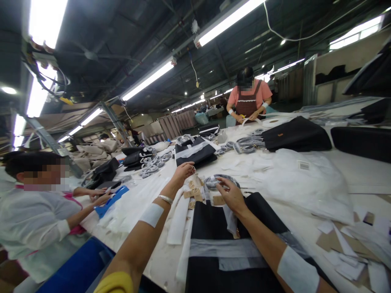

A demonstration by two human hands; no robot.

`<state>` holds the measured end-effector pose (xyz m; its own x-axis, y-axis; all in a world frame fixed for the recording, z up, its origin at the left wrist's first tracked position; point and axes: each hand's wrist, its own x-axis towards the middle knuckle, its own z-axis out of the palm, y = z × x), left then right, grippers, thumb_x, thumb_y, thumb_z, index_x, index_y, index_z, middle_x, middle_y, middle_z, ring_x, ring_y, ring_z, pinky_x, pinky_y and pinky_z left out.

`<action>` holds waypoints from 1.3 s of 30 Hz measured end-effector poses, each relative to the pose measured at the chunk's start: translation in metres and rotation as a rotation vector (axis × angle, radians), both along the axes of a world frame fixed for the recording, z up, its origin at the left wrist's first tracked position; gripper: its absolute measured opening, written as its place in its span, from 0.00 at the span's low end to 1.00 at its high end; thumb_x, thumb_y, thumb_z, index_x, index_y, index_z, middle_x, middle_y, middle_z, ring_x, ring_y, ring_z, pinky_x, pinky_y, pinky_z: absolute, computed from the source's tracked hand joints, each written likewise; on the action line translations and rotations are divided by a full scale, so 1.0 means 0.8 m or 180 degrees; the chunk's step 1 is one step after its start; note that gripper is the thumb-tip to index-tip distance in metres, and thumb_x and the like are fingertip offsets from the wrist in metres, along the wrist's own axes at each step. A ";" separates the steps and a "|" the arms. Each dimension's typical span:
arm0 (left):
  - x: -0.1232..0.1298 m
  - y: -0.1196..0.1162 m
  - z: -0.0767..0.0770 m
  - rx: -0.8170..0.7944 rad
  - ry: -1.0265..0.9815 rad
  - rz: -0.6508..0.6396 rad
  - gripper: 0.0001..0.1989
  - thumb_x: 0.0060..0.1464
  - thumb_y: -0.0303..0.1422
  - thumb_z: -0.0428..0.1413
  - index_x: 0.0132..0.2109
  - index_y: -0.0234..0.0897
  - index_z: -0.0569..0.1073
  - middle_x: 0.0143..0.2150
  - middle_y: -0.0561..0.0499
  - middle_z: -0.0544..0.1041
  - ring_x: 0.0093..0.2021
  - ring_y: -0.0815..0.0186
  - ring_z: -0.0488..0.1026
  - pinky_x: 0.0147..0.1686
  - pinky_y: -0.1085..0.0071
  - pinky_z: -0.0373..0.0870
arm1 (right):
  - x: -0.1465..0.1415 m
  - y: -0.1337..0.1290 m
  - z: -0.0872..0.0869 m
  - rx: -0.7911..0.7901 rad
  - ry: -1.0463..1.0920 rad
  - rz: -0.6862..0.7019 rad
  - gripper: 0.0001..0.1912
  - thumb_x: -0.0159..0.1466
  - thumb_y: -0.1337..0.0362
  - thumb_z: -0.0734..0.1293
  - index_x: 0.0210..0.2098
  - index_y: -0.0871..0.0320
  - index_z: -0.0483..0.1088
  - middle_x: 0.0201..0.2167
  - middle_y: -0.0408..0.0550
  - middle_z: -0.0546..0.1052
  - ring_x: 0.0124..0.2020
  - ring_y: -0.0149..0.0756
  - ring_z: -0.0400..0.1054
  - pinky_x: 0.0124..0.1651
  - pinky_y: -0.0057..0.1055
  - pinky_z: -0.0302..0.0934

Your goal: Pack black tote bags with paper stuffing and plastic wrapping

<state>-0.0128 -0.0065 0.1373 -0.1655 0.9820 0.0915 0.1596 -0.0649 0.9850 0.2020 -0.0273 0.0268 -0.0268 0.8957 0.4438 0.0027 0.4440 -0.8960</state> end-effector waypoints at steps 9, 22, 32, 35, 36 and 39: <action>0.055 -0.037 0.025 -0.0020 -0.0223 -0.0689 0.21 0.44 0.33 0.68 0.46 0.34 0.77 0.39 0.49 0.76 0.36 0.71 0.72 0.39 0.73 0.69 | -0.002 -0.004 0.003 0.0004 0.0444 0.0755 0.31 0.59 0.52 0.71 0.60 0.54 0.66 0.60 0.53 0.70 0.61 0.44 0.64 0.61 0.43 0.61; 0.092 -0.046 0.034 0.0271 -0.1351 -0.1075 0.20 0.50 0.28 0.63 0.52 0.41 0.76 0.51 0.49 0.75 0.31 0.78 0.69 0.30 0.82 0.67 | -0.001 -0.017 0.017 -0.0620 0.1019 0.1649 0.27 0.52 0.52 0.76 0.48 0.57 0.75 0.37 0.48 0.81 0.41 0.43 0.76 0.50 0.42 0.69; 0.031 -0.051 0.024 0.0369 0.2036 -0.1277 0.23 0.39 0.39 0.70 0.45 0.39 0.81 0.37 0.50 0.79 0.31 0.68 0.67 0.34 0.72 0.64 | 0.006 -0.002 0.007 0.0119 0.0166 0.0496 0.30 0.57 0.60 0.71 0.59 0.53 0.67 0.54 0.51 0.75 0.36 0.37 0.74 0.48 0.42 0.70; 0.017 -0.052 0.024 0.0342 0.2121 -0.1165 0.12 0.39 0.39 0.70 0.31 0.38 0.82 0.29 0.50 0.76 0.32 0.65 0.67 0.35 0.71 0.63 | 0.007 -0.002 0.005 0.0320 -0.0024 0.0378 0.27 0.57 0.62 0.70 0.57 0.53 0.69 0.53 0.51 0.76 0.41 0.40 0.74 0.49 0.42 0.69; 0.015 -0.053 0.022 0.0360 0.2087 -0.1084 0.11 0.40 0.39 0.69 0.29 0.38 0.81 0.28 0.50 0.75 0.32 0.65 0.67 0.35 0.71 0.62 | 0.007 -0.002 0.004 0.0368 -0.0110 0.0362 0.26 0.57 0.63 0.69 0.56 0.53 0.70 0.52 0.51 0.76 0.41 0.40 0.74 0.49 0.42 0.69; 0.018 -0.054 0.017 0.0402 0.1826 -0.0800 0.14 0.47 0.43 0.64 0.32 0.35 0.80 0.28 0.51 0.73 0.30 0.68 0.65 0.32 0.72 0.61 | 0.007 0.001 -0.001 0.0409 -0.0426 0.0315 0.25 0.58 0.66 0.67 0.56 0.53 0.70 0.46 0.50 0.79 0.41 0.41 0.75 0.48 0.43 0.69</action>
<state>0.0017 -0.0497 0.1505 0.1782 0.9603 0.2146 0.6242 -0.2789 0.7298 0.2080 -0.0266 0.0258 -0.1783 0.8220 0.5408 0.0685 0.5586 -0.8266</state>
